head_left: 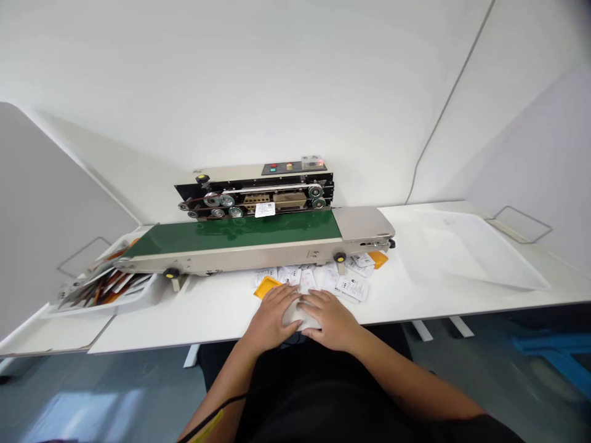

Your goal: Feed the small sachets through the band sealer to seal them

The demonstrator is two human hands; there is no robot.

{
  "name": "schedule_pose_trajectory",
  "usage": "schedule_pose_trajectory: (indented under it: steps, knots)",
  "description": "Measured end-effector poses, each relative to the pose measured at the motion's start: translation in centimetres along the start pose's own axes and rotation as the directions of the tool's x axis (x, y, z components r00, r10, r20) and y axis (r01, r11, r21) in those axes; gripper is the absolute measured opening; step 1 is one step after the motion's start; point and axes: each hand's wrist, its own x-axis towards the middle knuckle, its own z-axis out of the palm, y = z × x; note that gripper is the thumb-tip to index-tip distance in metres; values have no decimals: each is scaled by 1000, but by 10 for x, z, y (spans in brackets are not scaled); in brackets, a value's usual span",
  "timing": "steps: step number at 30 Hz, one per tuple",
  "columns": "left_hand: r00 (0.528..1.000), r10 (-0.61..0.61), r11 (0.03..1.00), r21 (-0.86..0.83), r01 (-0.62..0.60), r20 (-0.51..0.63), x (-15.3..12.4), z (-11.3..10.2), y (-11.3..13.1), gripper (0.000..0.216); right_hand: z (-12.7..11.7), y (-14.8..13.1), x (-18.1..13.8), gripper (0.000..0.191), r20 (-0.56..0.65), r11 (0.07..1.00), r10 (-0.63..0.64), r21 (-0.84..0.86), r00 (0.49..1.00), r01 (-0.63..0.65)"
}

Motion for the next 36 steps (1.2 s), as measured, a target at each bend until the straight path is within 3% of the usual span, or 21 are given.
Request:
schedule_pose_trajectory:
  steps: [5,10,13,16,18,20,23,25,27,29,33,36]
  knots:
    - [999,-41,998,48,40,16,5,9,-3,62,4,2,-3,65,-43,1000,16,6,999,-16]
    - [999,-31,995,95,32,-13,5,8,-3,59,0,5,-6,52,-253,993,106,73,962,-90]
    - [999,-37,991,131,37,-8,4,8,-3,54,-21,26,-13,34,-447,965,216,235,868,-119]
    - [999,-41,989,145,39,9,3,8,-3,52,-50,61,-27,29,-554,910,415,278,722,-309]
    - [999,-39,987,155,36,14,3,9,-4,53,-64,86,-37,29,-560,876,470,202,682,-438]
    - [999,-32,985,169,30,14,4,9,-6,53,-70,106,-45,34,-533,840,484,60,694,-539]
    - [1000,-20,981,195,18,12,5,10,-7,52,-65,123,-51,56,-428,753,549,-119,718,-647]
    - [1000,-14,978,207,12,10,6,11,-7,52,-57,126,-49,66,-357,731,581,-168,732,-661]
    - [1000,-9,977,213,7,8,6,11,-7,52,-53,128,-45,62,-325,749,566,-179,757,-637]
    - [1000,-8,977,215,7,6,5,11,-6,53,-52,130,-41,56,-348,762,547,-171,762,-625]
    - [1000,-10,978,207,9,1,4,10,-4,52,-63,143,-42,53,-460,743,523,-166,717,-648]
    - [1000,-10,978,206,9,5,3,10,-4,51,-75,162,-44,64,-436,759,480,-229,761,-609]
